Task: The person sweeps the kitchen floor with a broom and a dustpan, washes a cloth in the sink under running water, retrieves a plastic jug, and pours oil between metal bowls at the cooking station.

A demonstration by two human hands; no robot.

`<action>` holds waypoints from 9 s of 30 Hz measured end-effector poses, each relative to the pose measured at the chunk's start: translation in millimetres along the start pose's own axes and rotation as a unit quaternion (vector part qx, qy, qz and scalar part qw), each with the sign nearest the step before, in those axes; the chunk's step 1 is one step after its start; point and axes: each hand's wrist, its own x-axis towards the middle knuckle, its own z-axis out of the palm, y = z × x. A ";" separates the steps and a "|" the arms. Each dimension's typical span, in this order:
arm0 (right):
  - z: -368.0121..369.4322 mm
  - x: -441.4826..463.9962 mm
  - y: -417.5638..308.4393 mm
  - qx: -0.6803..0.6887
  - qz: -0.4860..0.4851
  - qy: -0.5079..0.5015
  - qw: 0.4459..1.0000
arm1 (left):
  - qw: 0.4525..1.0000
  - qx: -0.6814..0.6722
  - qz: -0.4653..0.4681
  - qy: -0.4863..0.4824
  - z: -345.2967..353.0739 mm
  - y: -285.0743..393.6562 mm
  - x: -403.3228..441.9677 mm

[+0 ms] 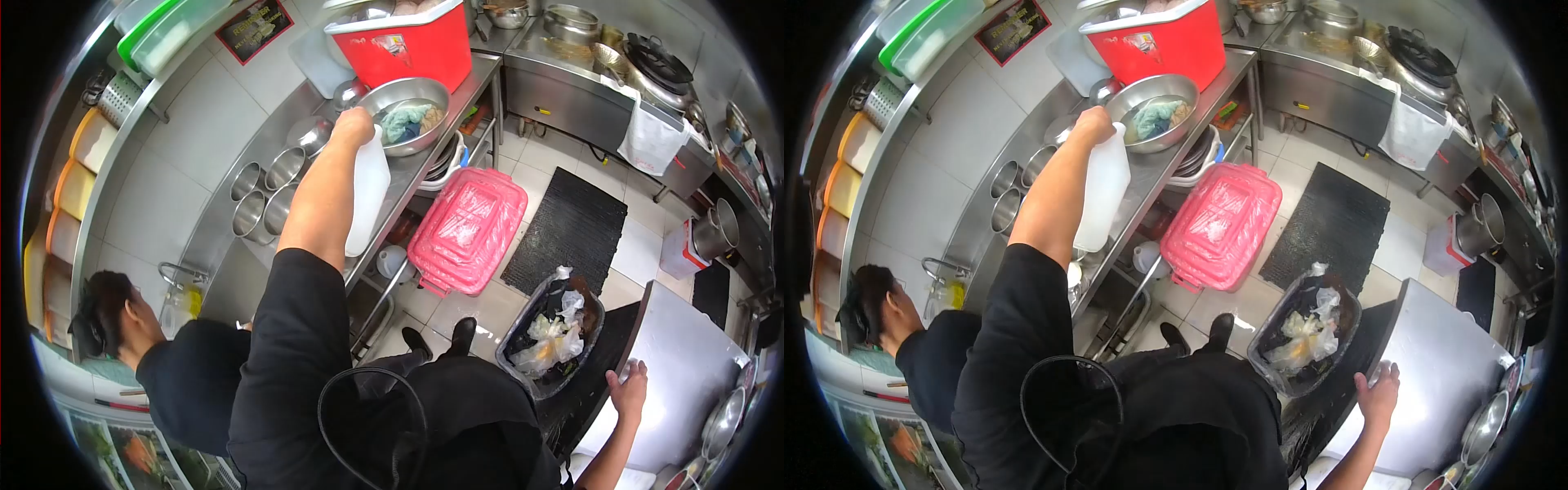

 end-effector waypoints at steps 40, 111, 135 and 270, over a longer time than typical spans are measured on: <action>-0.7 51.8 -40.7 -0.150 0.082 -0.066 0.983 | 0.997 -0.083 -0.004 0.003 -36.7 17.2 39.4; 15.4 84.2 -17.0 -0.083 0.211 -0.046 0.973 | 0.778 -0.448 0.339 -0.281 76.0 319.7 -29.1; 22.3 113.9 11.6 -0.106 0.280 -0.031 0.954 | 0.750 -0.404 0.417 -0.316 146.9 322.3 14.1; -163.6 717.6 955.6 0.314 0.488 -0.177 0.795 | 0.539 -0.057 0.581 -0.608 155.0 1620.1 -384.9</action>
